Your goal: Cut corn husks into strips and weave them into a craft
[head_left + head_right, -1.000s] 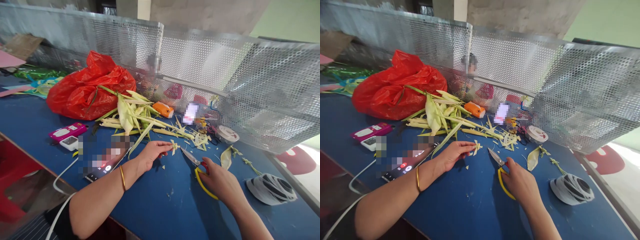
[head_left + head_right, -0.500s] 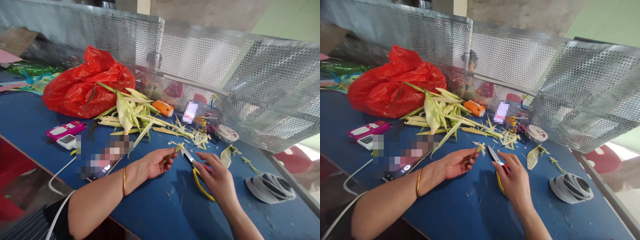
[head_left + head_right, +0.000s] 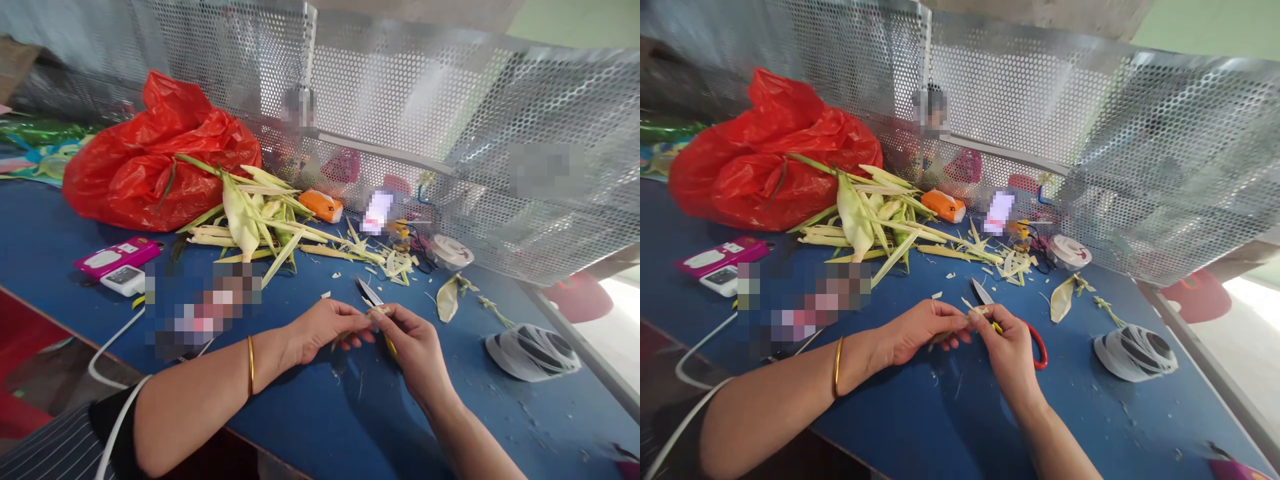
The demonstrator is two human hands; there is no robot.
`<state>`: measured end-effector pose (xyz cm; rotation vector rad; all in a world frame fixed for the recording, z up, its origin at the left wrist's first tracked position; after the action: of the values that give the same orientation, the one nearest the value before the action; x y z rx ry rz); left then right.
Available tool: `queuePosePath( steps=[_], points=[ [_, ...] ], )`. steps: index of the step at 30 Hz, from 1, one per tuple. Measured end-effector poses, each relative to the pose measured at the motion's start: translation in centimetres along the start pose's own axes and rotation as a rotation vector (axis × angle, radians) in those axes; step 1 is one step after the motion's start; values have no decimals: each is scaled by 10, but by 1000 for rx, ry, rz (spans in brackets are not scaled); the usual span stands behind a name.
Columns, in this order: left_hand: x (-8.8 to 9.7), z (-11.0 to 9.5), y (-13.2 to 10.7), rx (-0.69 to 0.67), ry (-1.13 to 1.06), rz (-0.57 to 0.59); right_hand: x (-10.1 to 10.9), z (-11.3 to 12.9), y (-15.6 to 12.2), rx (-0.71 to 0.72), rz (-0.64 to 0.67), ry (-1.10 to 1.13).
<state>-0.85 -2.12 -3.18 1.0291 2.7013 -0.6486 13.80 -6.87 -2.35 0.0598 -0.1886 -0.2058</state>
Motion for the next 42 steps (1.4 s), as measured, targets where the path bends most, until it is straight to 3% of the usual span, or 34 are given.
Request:
queuePosePath(
  steps=[7,15,20,22,27,34,42],
  points=[
    [-5,4,4,-128,102,-35,1,0,-1,16,-96,-118],
    [-3,-2,2,-214,87,-119,1,6,0,84,-48,-215],
    [0,-6,1,-219,-34,-215,10,2,3,52,-205,-43],
    [2,-7,1,-205,-107,-238,7,0,3,1,-154,-19],
    [1,-4,4,-177,-238,-164,-18,4,-4,-44,166,13],
    [-4,-4,3,-216,-234,-2,-26,7,-8,-13,163,-63],
    [1,-6,2,-188,-240,-109,-26,3,-9,9,191,-118]
  ],
)
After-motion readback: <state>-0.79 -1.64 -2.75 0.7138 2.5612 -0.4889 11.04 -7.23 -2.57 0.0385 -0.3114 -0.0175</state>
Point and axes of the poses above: each hand's wrist, its own y-axis towards the middle knuckle, its own x-axis out of the back of the hand, z = x × y, the point moved 3 cm from there along y, towards the middle knuckle, and after that the axes turned 1 degree about z, right-handed, at the moved point
